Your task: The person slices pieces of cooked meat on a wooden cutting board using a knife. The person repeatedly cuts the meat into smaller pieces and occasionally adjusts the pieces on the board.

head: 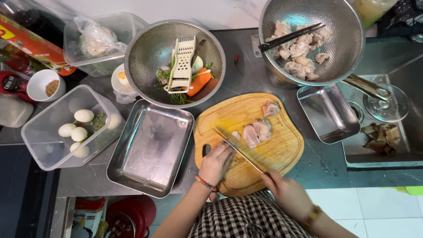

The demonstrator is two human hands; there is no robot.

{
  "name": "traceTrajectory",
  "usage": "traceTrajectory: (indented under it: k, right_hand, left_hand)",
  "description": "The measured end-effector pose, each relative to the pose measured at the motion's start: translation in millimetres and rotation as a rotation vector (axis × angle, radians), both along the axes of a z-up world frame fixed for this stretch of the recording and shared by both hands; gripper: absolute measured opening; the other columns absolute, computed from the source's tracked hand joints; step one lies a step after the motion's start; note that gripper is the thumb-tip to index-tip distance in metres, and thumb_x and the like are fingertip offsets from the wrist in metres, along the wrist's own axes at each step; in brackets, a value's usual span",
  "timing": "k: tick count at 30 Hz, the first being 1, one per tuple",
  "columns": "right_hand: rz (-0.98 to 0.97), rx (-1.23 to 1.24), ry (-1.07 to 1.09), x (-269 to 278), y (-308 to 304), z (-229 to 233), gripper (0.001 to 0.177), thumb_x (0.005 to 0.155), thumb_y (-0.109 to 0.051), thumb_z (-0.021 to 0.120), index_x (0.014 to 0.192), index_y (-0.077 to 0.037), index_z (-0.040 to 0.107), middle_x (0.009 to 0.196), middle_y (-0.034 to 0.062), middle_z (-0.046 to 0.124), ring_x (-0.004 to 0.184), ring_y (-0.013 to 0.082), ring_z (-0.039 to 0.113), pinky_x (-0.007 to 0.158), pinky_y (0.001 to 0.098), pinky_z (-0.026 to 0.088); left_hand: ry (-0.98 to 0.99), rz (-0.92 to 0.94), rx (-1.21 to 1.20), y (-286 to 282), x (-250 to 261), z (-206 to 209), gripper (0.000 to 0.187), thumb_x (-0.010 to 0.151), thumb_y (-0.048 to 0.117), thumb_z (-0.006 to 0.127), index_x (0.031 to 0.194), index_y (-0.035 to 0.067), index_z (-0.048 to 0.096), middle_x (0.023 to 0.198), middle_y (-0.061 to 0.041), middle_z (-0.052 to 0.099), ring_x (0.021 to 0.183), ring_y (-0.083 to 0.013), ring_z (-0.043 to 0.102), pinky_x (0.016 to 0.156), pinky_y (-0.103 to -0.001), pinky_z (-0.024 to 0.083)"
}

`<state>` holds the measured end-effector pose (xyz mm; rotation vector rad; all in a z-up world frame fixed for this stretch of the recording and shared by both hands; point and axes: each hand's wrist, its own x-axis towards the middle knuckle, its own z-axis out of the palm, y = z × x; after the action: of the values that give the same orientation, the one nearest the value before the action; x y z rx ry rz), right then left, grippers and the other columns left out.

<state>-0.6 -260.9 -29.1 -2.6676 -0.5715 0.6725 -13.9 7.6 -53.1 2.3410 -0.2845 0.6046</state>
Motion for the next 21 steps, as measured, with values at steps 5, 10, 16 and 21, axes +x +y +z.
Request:
traceTrajectory:
  k: [5, 10, 16, 21]
  right_hand:
    - [0.044, -0.015, -0.018, 27, 66, -3, 0.039, 0.105, -0.054, 0.037, 0.115, -0.019, 0.053, 0.069, 0.0090, 0.069, 0.062, 0.0367, 0.069, 0.053, 0.0524, 0.054]
    - [0.056, 0.005, 0.065, 10, 27, -5, 0.056, 0.103, -0.055, 0.030, 0.142, -0.021, 0.050, 0.049, -0.0103, 0.051, 0.038, 0.0086, 0.051, 0.033, 0.0276, 0.040]
    - [-0.328, 0.206, 0.316, 11, 12, 12, 0.031, 0.101, -0.042, 0.052, 0.104, -0.021, 0.074, 0.090, 0.0001, 0.081, 0.081, 0.0220, 0.075, 0.080, 0.0329, 0.051]
    - [-0.225, 0.155, 0.182, 19, 18, 24, 0.037, 0.099, -0.049, 0.047, 0.120, -0.027, 0.069, 0.108, 0.0048, 0.082, 0.104, 0.0340, 0.073, 0.089, 0.0420, 0.053]
  left_hand:
    - [-0.039, -0.006, -0.007, 2, 0, -9, 0.011, 0.099, 0.012, 0.066, 0.105, 0.002, 0.069, 0.114, -0.010, 0.070, 0.109, -0.0281, 0.068, 0.100, -0.036, 0.055]
    - [-0.002, 0.038, -0.013, 3, 0, 8, 0.007, 0.099, 0.011, 0.066, 0.101, 0.005, 0.065, 0.108, -0.007, 0.066, 0.098, -0.0217, 0.066, 0.088, -0.034, 0.055]
    - [-0.028, 0.071, 0.027, -1, -1, 6, 0.013, 0.098, 0.014, 0.068, 0.104, 0.003, 0.065, 0.104, -0.008, 0.063, 0.103, -0.0281, 0.060, 0.094, -0.037, 0.051]
    - [0.042, 0.174, 0.130, -6, -3, -3, 0.017, 0.100, 0.027, 0.065, 0.104, 0.011, 0.070, 0.104, 0.002, 0.067, 0.101, -0.0202, 0.059, 0.091, -0.031, 0.050]
